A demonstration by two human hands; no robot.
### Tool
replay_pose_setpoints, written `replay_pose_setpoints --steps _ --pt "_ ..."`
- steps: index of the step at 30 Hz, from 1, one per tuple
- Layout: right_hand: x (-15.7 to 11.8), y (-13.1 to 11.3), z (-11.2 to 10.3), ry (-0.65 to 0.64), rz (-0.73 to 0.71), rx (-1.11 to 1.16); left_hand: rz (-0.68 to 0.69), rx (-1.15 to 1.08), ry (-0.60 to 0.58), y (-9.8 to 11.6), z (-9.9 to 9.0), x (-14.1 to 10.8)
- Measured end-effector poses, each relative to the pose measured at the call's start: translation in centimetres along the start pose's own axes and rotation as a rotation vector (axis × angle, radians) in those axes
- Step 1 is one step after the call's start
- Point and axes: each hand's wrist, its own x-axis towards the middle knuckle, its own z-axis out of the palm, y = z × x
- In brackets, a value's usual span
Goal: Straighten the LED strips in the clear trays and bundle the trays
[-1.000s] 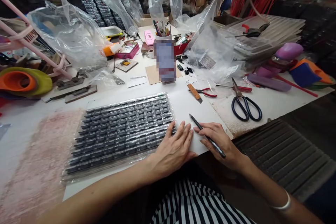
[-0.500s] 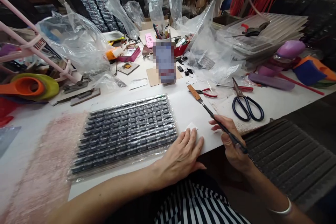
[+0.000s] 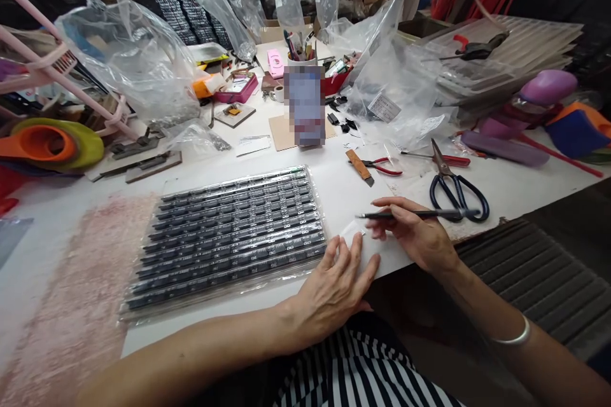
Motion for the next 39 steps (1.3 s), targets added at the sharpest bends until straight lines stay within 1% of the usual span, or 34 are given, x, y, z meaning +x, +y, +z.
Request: replay_pose_setpoints --steps 2,3,5,7,9,15,19,28,33,39 --pt "0.1 0.0 -0.1 -0.088 -0.042 -0.153 0.003 -0.004 0.005 0.0 0.1 0.0" --pt "0.3 0.0 -0.1 -0.103 -0.062 -0.218 0.001 -0.010 0.007 0.0 0.2 0.1" --pt "0.6 0.3 0.2 -0.097 -0.062 -0.312 -0.005 -0.022 0.016 -0.1 0.4 0.2" --pt "0.9 0.7 0.6 -0.088 -0.029 -0.370 -0.002 -0.030 0.026 -0.2 0.5 0.2" --pt "1.1 1.1 1.1 -0.093 -0.031 -0.422 -0.004 -0.030 0.030 -0.2 0.5 0.2" --pt "1.4 1.1 1.7 -0.093 -0.178 -0.551 -0.072 -0.034 -0.015 0.2 0.4 0.0" --pt "2.1 1.0 1.8 -0.090 -0.174 -0.664 -0.075 -0.018 -0.018 0.2 0.4 -0.1" --pt "2.7 1.4 1.9 -0.135 -0.200 -0.778 -0.032 0.055 -0.003 0.1 0.4 -0.4" --pt "2.8 1.6 1.7 -0.117 -0.213 -0.788 -0.038 0.058 -0.002 0.0 0.2 -0.4" --pt "2.7 1.6 1.7 -0.184 -0.247 -0.815 -0.047 0.052 -0.018 -0.1 0.1 -0.4"
